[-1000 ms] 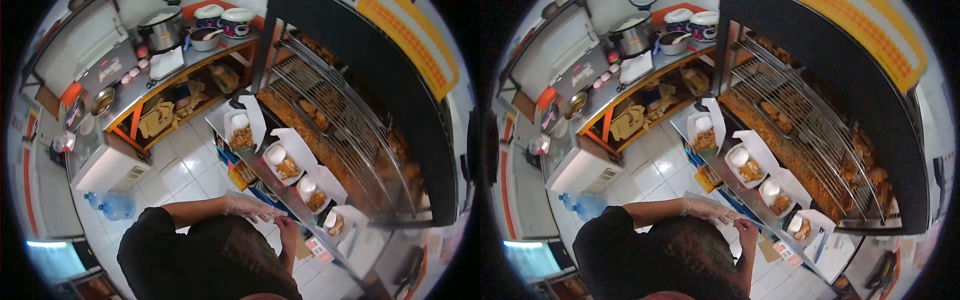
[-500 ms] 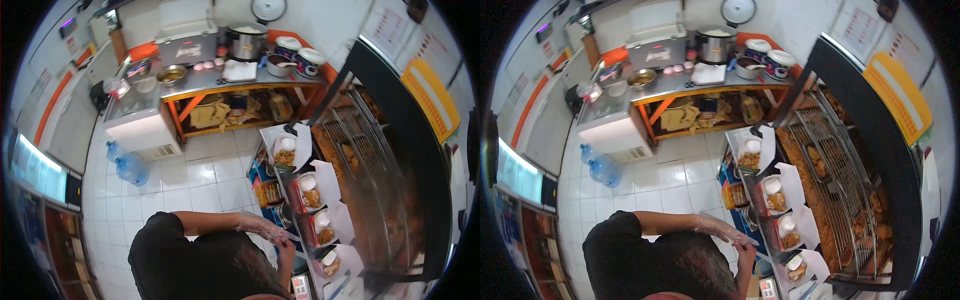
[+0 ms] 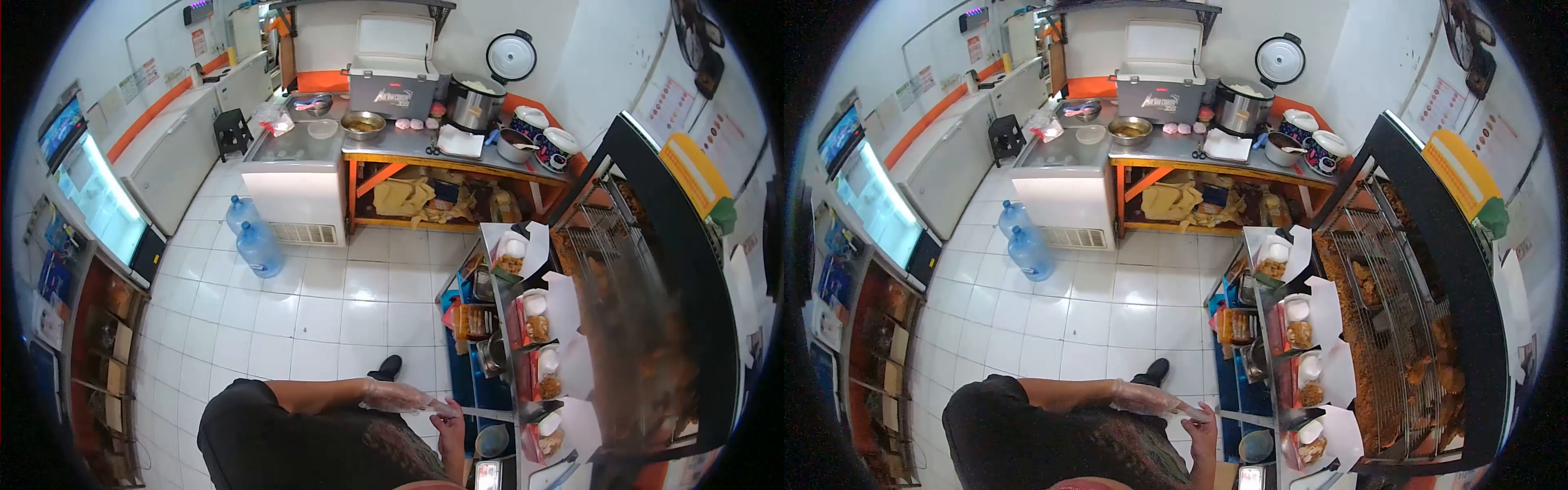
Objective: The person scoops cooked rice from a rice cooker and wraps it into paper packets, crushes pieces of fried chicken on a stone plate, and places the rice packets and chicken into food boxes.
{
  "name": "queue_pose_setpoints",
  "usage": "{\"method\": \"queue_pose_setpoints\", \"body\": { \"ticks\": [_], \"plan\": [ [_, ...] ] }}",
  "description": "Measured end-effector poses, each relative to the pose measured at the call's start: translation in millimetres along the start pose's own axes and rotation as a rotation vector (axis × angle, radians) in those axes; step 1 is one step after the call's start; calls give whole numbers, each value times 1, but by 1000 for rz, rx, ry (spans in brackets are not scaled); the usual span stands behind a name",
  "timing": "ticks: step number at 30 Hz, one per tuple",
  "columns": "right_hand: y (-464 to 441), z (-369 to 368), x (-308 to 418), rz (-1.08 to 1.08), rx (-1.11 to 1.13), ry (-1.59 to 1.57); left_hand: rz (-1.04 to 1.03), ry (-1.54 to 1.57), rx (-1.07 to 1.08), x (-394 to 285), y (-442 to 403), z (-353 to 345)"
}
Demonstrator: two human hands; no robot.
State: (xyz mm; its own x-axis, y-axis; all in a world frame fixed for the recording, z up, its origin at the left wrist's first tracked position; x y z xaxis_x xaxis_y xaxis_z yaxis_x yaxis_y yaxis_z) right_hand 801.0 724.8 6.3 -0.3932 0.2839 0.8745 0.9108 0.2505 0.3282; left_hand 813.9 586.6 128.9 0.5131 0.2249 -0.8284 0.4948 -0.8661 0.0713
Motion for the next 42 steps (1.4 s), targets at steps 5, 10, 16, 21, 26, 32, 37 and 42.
{"method": "queue_pose_setpoints", "body": {
  "ticks": [5,10,16,21,26,32,37,42],
  "plan": [
    [6,14,-41,-45,0,236,-22,166,-30,64,23,10],
    [24,10,-32,-23,-147,232,-23,144,-129,88,52,13],
    [55,-82,-86,-287,181,-126,-152,226,-163,79,107,-1],
    [64,-114,-128,-253,114,172,-235,282,-338,109,183,-3],
    [75,-115,-135,-157,-18,282,-226,338,-521,151,244,-4],
    [123,-253,-48,309,506,859,179,186,-559,175,251,-30],
    [104,-227,-56,190,291,828,209,80,-526,202,247,-15],
    [140,-262,-11,491,412,897,57,115,-433,202,257,-34]
  ]
}}
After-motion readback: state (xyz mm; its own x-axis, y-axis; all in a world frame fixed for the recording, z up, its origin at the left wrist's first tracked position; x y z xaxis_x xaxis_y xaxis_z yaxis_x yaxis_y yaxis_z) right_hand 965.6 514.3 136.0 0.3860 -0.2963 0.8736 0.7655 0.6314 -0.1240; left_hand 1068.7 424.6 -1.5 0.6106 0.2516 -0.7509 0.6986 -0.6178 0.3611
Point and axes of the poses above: each hand's wrist, its own y-axis away from the middle knuckle, its own z-axis out of the back of the hand, x = y × z, the point moved 10 cm from there along -y, towards the middle knuckle
